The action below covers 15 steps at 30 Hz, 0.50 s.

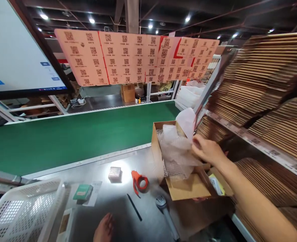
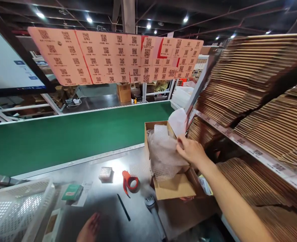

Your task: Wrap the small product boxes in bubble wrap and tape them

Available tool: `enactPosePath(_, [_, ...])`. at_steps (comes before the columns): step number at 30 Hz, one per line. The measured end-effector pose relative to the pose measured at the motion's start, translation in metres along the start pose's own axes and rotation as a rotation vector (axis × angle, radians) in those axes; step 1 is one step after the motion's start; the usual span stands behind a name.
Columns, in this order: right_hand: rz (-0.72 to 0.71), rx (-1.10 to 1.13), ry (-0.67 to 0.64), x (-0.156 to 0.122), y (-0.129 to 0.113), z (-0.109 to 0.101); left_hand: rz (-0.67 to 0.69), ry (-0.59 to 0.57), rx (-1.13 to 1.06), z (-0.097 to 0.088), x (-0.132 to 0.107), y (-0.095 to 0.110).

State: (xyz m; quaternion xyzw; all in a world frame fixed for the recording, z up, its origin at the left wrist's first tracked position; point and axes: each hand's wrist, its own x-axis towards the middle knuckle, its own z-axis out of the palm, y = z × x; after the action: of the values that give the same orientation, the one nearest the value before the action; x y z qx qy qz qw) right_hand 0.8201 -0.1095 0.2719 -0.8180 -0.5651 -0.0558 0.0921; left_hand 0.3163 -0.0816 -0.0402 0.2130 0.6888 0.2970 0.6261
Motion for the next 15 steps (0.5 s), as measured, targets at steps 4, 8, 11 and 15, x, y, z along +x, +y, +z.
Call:
enactPosePath(4, [0.206,0.335,0.555,0.032,0.029,-0.008,0.343,-0.113,0.091,0.055,-0.031,0.075])
enactPosePath(8, [0.127,0.303,0.834,0.036,0.038,-0.027,0.915,-0.449,0.345,0.161,-0.076,0.166])
enactPosePath(11, [-0.003,0.162,0.881,0.021,0.033,-0.030,1.304,-0.643,0.591,0.248,-0.110,0.209])
enactPosePath(15, [-0.021,0.097,0.943,-0.002,0.031,-0.019,1.464,-0.614,1.154,0.337,-0.134,0.222])
